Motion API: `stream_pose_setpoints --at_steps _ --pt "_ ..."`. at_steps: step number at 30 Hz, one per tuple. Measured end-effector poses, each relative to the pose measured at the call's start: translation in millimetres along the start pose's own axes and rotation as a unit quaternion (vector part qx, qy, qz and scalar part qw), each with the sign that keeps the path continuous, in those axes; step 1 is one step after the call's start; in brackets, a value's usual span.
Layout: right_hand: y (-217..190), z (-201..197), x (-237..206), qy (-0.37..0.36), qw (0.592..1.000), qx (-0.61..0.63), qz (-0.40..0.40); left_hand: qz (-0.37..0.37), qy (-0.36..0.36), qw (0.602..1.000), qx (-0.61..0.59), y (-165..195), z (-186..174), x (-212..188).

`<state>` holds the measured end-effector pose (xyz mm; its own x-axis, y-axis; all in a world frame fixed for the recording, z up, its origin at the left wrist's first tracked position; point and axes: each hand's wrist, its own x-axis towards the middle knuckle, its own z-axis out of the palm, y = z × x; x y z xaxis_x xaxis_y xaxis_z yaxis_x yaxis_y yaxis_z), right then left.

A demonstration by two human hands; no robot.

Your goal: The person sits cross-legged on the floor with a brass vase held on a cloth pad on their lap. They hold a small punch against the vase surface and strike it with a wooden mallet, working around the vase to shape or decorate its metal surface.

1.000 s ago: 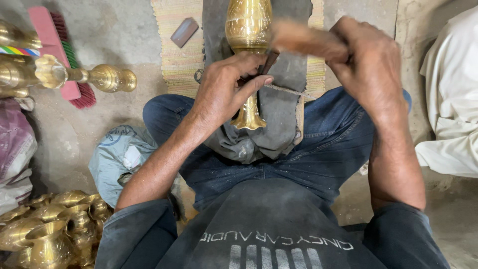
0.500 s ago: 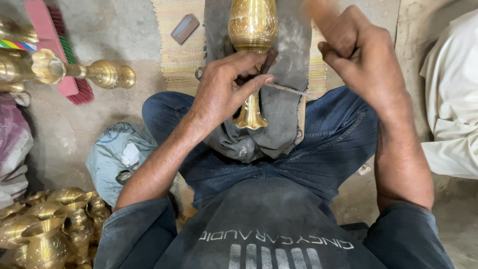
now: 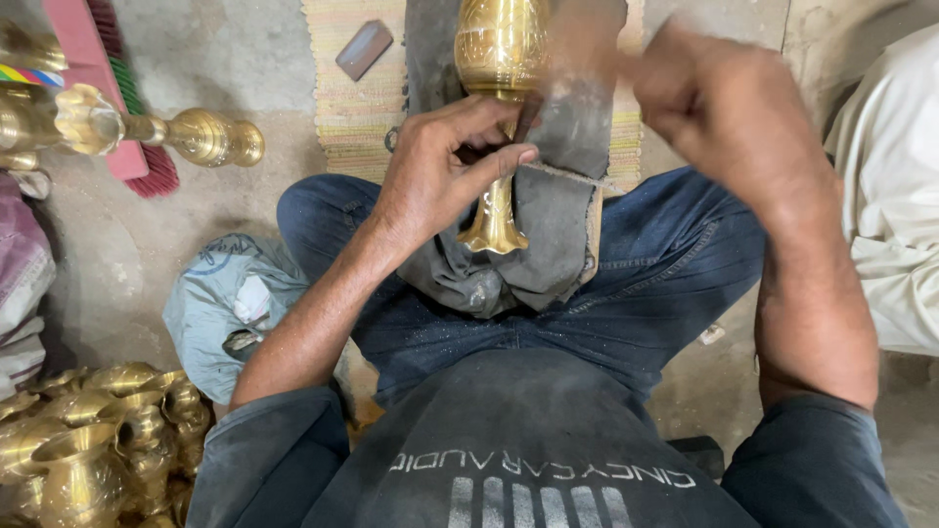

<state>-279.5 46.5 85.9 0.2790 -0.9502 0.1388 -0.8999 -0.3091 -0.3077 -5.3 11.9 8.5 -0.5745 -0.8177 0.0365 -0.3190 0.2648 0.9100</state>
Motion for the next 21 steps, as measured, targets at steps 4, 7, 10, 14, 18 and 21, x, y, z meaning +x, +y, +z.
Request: stream_pose_setpoints --at_steps 4,7,10,14,18,21 --pt "2 -3 0 -0.004 0.996 0.069 0.047 0.092 0.013 0.995 -0.022 -3 0 -4" --pt "3 -6 1 -0.021 1.000 0.002 -0.021 0.083 0.015 0.996 -0.044 -5 1 -6" --pt "1 -7 3 0.015 1.000 -0.008 -0.022 0.071 0.021 0.996 -0.052 -7 2 -6" --pt "-2 -12 6 -0.043 0.999 0.020 0.016 0.061 0.018 0.996 -0.054 -9 4 -5" --pt "-6 -17 7 -0.018 0.998 0.067 -0.003 0.102 0.023 0.992 -0.064 -12 4 -8" --pt "-10 -18 8 -0.010 0.999 -0.035 -0.019 0.092 0.027 0.994 -0.046 -14 5 -7"
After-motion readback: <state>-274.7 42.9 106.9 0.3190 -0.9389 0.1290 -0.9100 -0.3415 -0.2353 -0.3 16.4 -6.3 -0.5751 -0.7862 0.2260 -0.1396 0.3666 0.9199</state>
